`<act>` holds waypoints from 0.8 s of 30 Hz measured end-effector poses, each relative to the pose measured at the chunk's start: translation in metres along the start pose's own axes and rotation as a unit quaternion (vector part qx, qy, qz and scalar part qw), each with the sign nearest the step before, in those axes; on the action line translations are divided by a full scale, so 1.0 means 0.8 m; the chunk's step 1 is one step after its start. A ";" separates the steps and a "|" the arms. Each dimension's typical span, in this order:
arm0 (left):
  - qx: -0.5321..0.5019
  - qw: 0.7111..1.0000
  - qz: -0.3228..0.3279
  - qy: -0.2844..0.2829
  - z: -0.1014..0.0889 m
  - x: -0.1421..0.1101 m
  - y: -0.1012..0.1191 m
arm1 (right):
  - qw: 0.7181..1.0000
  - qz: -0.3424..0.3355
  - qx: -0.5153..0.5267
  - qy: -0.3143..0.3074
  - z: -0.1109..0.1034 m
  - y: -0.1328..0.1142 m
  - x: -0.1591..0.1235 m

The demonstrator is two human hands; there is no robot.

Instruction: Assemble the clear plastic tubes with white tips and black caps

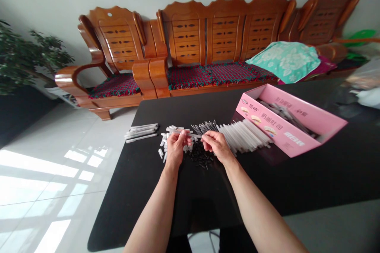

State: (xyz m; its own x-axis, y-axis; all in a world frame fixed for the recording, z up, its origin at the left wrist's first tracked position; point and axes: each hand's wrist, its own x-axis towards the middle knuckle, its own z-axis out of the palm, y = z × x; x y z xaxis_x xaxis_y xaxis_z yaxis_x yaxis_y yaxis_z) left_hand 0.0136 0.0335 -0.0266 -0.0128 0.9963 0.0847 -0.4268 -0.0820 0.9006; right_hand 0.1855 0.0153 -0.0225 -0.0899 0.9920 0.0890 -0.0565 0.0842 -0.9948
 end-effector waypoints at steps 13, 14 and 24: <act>-0.002 1.000 -0.005 0.025 0.001 0.001 0.001 | 0.999 0.012 -0.029 0.004 -0.001 -0.007 0.000; -0.004 1.000 -0.005 0.025 0.000 0.002 0.001 | 0.999 0.005 -0.041 0.000 -0.002 -0.005 0.000; -0.007 1.000 -0.011 0.018 0.000 0.002 0.003 | 0.999 -0.006 -0.044 0.008 -0.002 0.000 0.002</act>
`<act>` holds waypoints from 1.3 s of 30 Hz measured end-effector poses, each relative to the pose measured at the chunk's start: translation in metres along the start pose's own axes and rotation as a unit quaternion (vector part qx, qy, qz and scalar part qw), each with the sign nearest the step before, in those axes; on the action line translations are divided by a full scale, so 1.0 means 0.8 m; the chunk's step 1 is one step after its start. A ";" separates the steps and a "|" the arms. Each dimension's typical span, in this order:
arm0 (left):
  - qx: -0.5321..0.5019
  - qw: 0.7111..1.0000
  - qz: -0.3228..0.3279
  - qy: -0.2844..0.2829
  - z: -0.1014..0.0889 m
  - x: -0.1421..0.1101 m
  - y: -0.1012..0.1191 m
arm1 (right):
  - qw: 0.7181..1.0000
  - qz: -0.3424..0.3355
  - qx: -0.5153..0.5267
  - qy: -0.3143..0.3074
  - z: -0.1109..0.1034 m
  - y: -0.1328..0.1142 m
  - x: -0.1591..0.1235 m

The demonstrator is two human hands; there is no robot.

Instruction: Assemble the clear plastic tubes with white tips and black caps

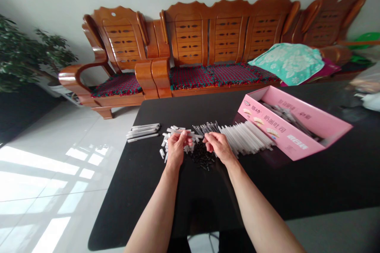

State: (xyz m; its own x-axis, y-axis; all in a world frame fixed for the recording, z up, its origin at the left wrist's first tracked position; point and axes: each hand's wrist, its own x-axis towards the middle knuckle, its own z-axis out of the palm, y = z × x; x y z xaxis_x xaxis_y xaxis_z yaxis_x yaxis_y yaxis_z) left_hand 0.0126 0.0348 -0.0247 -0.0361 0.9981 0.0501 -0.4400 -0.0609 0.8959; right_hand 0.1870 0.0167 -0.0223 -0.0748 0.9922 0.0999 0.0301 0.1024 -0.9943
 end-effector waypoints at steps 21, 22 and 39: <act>0.000 1.000 -0.001 0.003 0.001 0.000 0.000 | 1.000 -0.004 0.008 -0.007 0.000 -0.003 -0.001; 0.000 1.000 -0.001 0.003 0.000 0.000 -0.001 | 1.000 0.000 0.015 -0.004 0.001 -0.004 -0.002; 0.004 1.000 -0.001 0.005 -0.002 0.001 -0.002 | 1.000 -0.004 -0.014 -0.009 0.000 -0.001 -0.002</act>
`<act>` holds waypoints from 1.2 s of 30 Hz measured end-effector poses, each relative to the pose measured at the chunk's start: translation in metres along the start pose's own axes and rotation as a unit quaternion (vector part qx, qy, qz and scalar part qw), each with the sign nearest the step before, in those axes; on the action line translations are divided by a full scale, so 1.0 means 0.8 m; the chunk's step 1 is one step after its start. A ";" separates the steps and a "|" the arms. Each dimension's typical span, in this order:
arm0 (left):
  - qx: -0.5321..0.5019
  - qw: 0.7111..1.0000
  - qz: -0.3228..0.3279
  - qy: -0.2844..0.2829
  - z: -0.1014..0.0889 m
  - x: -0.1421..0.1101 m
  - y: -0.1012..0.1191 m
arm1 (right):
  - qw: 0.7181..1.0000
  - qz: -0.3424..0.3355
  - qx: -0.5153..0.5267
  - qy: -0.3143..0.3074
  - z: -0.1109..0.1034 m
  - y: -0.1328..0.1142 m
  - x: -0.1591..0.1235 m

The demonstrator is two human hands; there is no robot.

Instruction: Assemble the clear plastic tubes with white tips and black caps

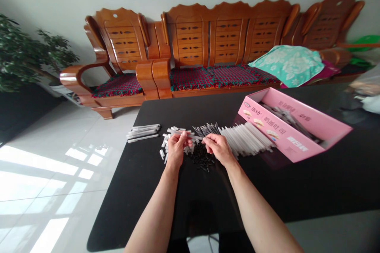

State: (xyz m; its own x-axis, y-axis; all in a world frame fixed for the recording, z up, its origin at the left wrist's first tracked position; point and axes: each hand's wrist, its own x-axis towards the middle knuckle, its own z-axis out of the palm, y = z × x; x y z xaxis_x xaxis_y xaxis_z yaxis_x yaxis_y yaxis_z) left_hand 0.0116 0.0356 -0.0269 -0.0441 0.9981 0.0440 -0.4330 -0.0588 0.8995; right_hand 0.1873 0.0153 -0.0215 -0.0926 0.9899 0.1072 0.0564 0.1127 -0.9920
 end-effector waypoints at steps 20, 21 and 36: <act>0.002 1.000 -0.007 0.003 0.002 0.000 0.000 | 1.000 0.001 0.009 -0.004 -0.001 0.002 0.000; 0.003 1.000 -0.010 0.004 0.002 0.000 0.001 | 1.000 0.007 0.020 0.000 0.000 0.002 0.001; 0.017 1.000 -0.015 0.008 0.002 -0.002 0.000 | 1.000 0.003 -0.024 -0.010 -0.002 -0.001 -0.001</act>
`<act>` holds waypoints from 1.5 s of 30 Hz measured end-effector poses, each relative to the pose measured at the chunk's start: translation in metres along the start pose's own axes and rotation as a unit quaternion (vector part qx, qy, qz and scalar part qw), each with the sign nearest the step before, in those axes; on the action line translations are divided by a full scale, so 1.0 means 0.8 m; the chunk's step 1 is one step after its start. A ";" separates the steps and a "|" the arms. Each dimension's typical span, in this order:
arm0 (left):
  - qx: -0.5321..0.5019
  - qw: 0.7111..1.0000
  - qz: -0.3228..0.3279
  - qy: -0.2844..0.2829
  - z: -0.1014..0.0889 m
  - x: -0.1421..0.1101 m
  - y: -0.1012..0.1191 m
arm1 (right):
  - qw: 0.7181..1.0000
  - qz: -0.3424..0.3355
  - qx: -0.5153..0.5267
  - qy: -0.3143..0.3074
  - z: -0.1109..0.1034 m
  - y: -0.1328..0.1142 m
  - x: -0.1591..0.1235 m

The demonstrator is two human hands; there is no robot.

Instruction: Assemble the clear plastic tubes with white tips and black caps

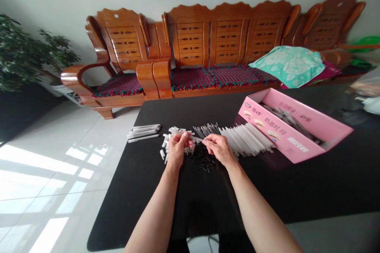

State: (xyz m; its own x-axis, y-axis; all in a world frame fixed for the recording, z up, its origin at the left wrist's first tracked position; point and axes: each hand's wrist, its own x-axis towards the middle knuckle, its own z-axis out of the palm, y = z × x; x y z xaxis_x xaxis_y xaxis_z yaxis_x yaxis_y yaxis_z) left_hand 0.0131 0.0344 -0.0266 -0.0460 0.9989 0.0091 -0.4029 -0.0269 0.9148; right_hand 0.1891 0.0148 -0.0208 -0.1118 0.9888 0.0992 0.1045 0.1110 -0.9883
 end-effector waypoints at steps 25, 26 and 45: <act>-0.002 1.000 0.021 0.014 -0.004 0.002 0.003 | 0.981 -0.096 -0.165 0.023 -0.001 -0.011 -0.006; -0.006 0.999 0.026 0.021 -0.006 0.003 0.004 | 0.981 -0.096 -0.165 0.015 -0.001 -0.011 -0.006; -0.048 0.990 0.063 0.116 -0.019 0.008 0.013 | 0.891 -0.020 -0.379 0.250 -0.073 -0.012 -0.011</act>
State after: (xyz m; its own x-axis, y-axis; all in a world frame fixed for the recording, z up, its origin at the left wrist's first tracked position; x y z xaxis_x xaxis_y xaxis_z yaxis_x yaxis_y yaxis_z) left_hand -0.0050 0.0399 -0.0229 -0.3065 0.9517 0.0177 -0.4656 -0.1661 0.8693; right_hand 0.2472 0.0108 -0.0056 0.3036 0.8830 0.3578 0.7682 -0.0048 -0.6402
